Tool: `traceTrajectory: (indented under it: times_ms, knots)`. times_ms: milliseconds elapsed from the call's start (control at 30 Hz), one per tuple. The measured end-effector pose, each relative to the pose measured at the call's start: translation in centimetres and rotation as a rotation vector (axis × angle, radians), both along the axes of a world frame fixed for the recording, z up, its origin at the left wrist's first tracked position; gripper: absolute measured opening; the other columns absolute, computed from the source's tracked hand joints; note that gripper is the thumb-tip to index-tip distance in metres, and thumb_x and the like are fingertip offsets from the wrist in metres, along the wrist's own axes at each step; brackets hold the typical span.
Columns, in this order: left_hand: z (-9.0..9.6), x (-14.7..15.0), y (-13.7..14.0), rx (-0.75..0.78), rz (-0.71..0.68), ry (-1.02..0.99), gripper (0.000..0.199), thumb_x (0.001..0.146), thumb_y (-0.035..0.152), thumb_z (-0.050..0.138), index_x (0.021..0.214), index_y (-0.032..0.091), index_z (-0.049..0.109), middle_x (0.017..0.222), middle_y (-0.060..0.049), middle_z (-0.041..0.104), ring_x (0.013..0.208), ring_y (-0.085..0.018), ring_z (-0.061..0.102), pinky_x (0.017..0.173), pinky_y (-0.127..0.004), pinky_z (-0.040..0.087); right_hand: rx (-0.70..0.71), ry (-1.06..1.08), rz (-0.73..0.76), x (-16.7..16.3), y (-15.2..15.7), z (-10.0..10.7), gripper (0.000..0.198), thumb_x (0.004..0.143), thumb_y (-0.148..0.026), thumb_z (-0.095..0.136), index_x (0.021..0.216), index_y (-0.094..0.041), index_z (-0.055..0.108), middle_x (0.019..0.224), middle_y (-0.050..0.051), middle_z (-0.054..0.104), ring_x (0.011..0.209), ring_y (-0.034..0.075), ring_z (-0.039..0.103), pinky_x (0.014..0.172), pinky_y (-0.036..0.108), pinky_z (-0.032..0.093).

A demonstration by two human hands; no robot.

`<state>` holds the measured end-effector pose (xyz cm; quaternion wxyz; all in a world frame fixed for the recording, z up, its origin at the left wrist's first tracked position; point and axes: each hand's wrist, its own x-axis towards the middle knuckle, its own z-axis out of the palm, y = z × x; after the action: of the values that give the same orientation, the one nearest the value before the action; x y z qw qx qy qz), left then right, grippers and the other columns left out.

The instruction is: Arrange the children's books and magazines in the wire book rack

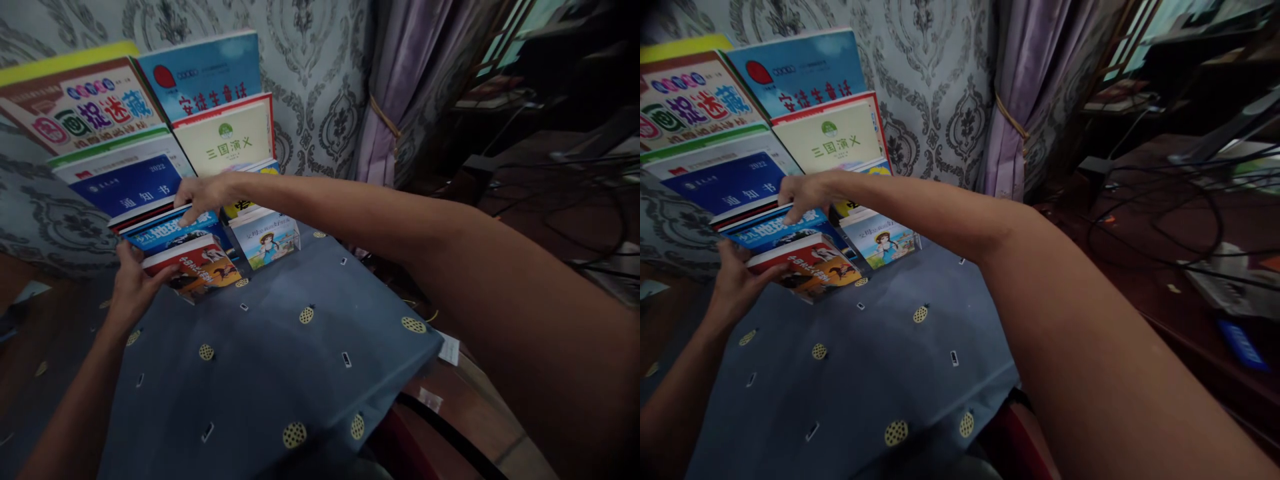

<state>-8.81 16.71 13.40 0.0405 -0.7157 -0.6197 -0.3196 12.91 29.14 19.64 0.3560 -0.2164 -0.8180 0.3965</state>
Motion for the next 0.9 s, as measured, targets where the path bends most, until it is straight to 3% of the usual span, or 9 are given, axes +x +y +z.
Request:
traceTrajectory:
  times_ms: [33,100,200,300,367,533,633,733,900]
  knots:
    - [0.2,0.1,-0.1,-0.025,0.041,-0.024,0.073,0.068,0.07,0.072,0.111,0.02,0.039,0.093,-0.004,0.058,0.085,-0.025,0.063,0.069,-0.034,0.052,-0.028,-0.19,0.105,0.6,-0.1,0.6,0.023,0.067,-0.023,0.08,0.07,-0.005,0.066,0.04,-0.018,0.047,0.042,-0.004,0.047,0.047,0.002,0.034]
    - [0.5,0.3,-0.3,-0.071,0.092,-0.057,0.067,0.064,0.066,0.075,0.1,0.024,0.038,0.085,0.0,0.052,0.077,-0.023,0.06,0.065,-0.033,0.05,-0.076,-0.364,0.151,1.6,-0.7,1.6,0.022,0.071,-0.022,0.078,0.079,-0.005,0.067,0.044,-0.018,0.05,0.046,-0.003,0.051,0.051,0.003,0.04]
    - [0.6,0.4,-0.1,-0.083,0.101,-0.103,0.071,0.058,0.072,0.075,0.096,0.025,0.037,0.085,0.001,0.051,0.077,-0.023,0.06,0.067,-0.035,0.05,-0.154,-0.362,0.085,2.8,-2.0,2.2,0.015,0.081,-0.02,0.073,0.082,-0.007,0.064,0.051,-0.015,0.057,0.053,0.001,0.06,0.059,0.01,0.053]
    - [0.4,0.4,0.3,-0.053,0.051,-0.181,0.088,0.048,0.081,0.073,0.105,0.023,0.04,0.094,-0.003,0.058,0.088,-0.029,0.065,0.075,-0.042,0.054,-0.226,-0.376,0.081,3.6,-3.1,2.6,0.004,0.09,-0.01,0.067,0.092,-0.007,0.065,0.057,-0.012,0.065,0.054,0.005,0.064,0.058,0.015,0.059]
    - [0.3,0.3,0.6,-0.049,-0.015,-0.209,0.091,0.049,0.081,0.072,0.112,0.022,0.043,0.1,-0.006,0.062,0.093,-0.031,0.067,0.08,-0.045,0.055,-0.243,-0.398,0.105,3.9,-3.3,3.1,0.011,0.093,-0.005,0.062,0.104,-0.005,0.065,0.058,-0.01,0.067,0.056,0.005,0.064,0.058,0.015,0.059]
    - [0.4,0.0,0.8,-0.107,-0.087,-0.169,0.065,0.064,0.067,0.07,0.109,0.022,0.053,0.108,-0.009,0.068,0.098,-0.031,0.067,0.086,-0.045,0.055,-0.248,-0.489,0.096,3.7,-2.7,3.7,0.027,0.096,-0.005,0.058,0.123,-0.002,0.059,0.059,-0.01,0.068,0.057,0.009,0.067,0.062,0.027,0.063]
    - [0.5,0.0,0.9,-0.114,-0.09,-0.187,0.063,0.065,0.06,0.071,0.111,0.021,0.054,0.115,-0.011,0.068,0.104,-0.031,0.067,0.091,-0.045,0.054,-0.218,-0.522,0.069,3.5,-2.8,3.9,0.029,0.096,-0.005,0.057,0.126,-0.001,0.057,0.059,-0.01,0.067,0.059,0.009,0.068,0.069,0.032,0.064]
    - [0.5,0.2,0.8,-0.12,-0.089,-0.186,0.061,0.066,0.058,0.07,0.111,0.02,0.054,0.115,-0.01,0.069,0.103,-0.031,0.067,0.091,-0.045,0.055,-0.192,-0.543,0.08,3.6,-3.0,4.3,0.027,0.096,-0.005,0.058,0.123,0.0,0.06,0.058,-0.011,0.066,0.058,0.006,0.066,0.073,0.029,0.063]
    - [0.8,0.3,0.6,-0.149,-0.015,-0.099,0.055,0.067,0.058,0.068,0.105,0.022,0.053,0.105,-0.008,0.069,0.096,-0.031,0.068,0.084,-0.042,0.055,-0.123,-0.572,0.044,3.0,-2.3,5.3,0.018,0.091,-0.013,0.064,0.104,-0.001,0.069,0.066,-0.009,0.068,0.075,0.009,0.073,0.079,0.021,0.057]
